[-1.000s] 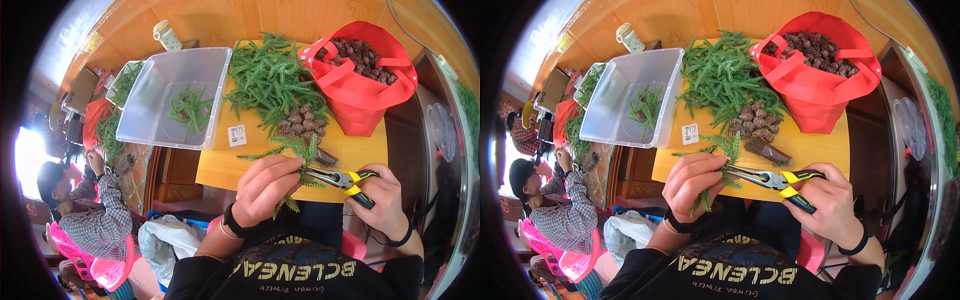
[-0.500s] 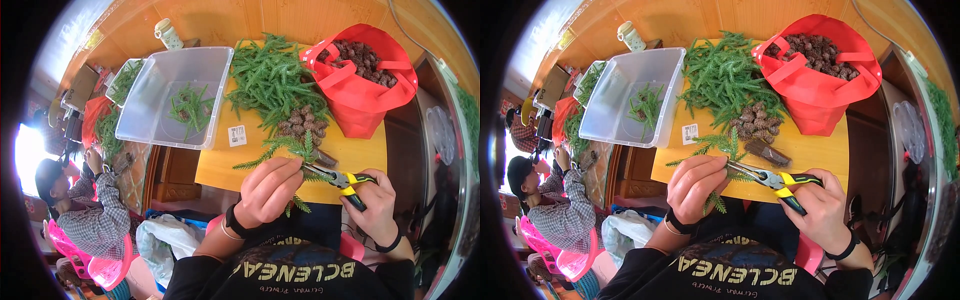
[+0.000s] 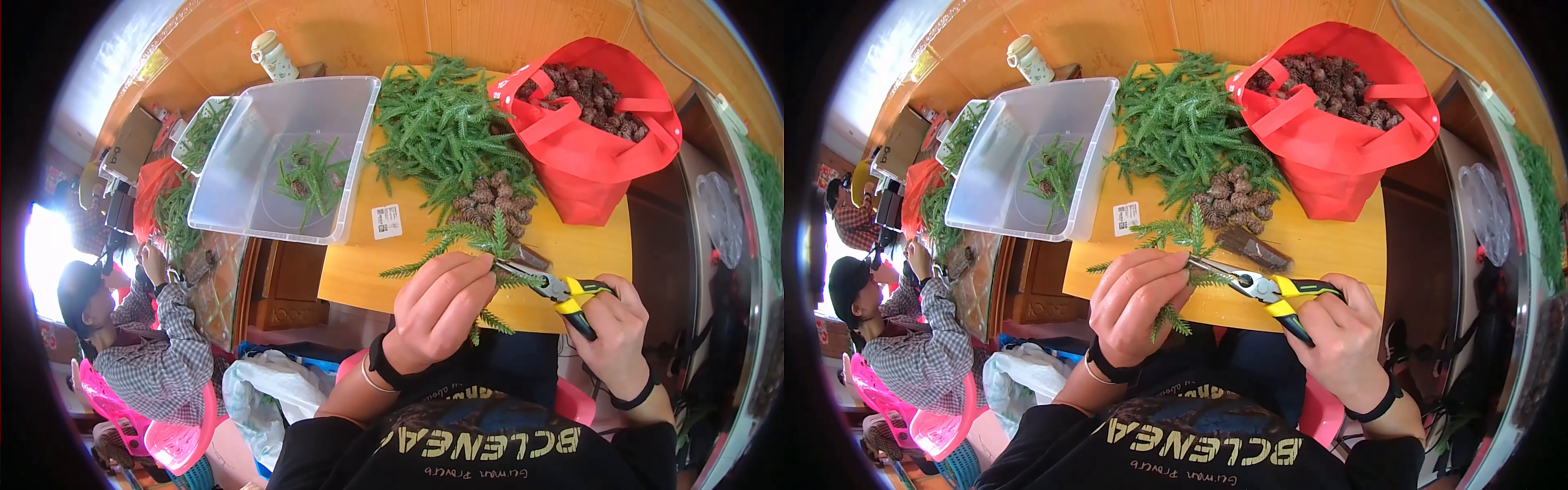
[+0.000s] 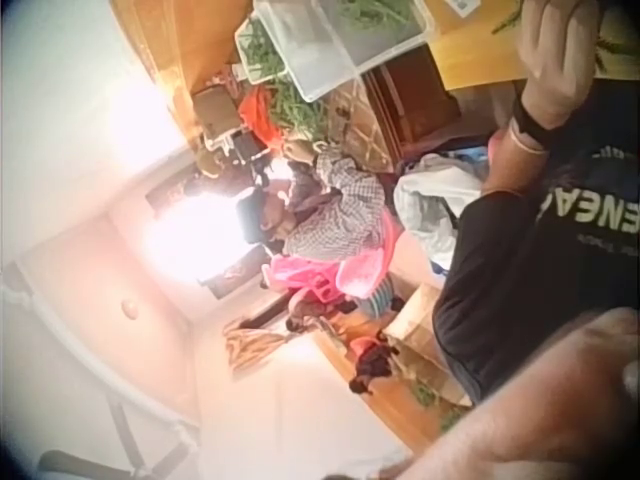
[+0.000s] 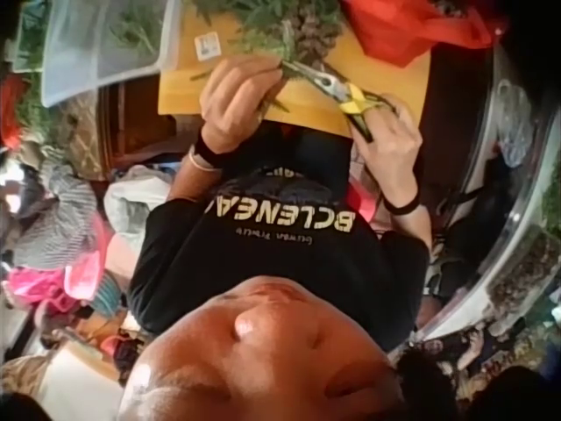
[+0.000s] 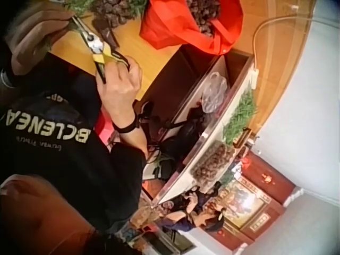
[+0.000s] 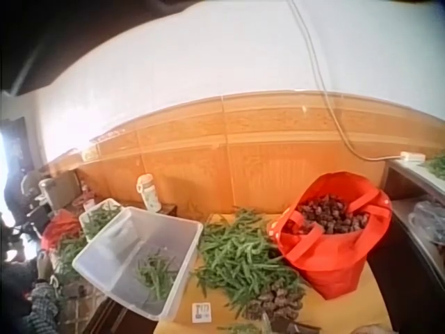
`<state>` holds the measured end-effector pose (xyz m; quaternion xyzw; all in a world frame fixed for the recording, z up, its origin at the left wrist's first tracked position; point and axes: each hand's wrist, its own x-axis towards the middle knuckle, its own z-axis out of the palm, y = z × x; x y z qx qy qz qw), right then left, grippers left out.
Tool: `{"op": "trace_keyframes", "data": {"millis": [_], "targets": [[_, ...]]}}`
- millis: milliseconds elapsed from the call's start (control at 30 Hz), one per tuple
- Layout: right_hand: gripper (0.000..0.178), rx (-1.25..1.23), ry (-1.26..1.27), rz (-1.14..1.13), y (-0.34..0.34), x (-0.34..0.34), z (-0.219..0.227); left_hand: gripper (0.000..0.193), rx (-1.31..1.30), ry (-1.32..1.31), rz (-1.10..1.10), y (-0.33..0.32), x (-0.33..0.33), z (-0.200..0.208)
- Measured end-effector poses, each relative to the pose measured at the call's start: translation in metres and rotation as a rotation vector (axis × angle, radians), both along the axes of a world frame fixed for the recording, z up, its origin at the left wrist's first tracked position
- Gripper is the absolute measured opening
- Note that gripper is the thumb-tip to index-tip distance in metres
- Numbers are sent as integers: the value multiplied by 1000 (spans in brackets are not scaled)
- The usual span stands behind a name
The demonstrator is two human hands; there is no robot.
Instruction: Trimming small green plant branches or herbs using yellow-handled shears.
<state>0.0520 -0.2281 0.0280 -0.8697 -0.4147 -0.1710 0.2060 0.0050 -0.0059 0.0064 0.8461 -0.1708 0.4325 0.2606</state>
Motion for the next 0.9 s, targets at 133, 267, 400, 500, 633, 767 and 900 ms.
{"op": "trace_keyframes", "data": {"millis": [133,267,400,500,633,767,900], "targets": [[23,-11,22,-9,-1,1,0,24,-8,15,0,-1,2,-1],[24,77,258,74,-2,5,4,23,-191,27,-92,3,7,-3],[28,108,403,131,-8,6,5,23,-476,190,-164,4,8,-6],[27,172,448,131,-11,8,4,24,-782,348,-332,4,8,-9],[28,168,484,146,-13,14,8,22,-916,428,-414,8,9,-15],[28,144,489,193,-13,21,15,25,-1180,515,-619,8,6,-14],[27,123,523,258,-12,26,18,27,-1331,619,-705,10,2,-12]]}}
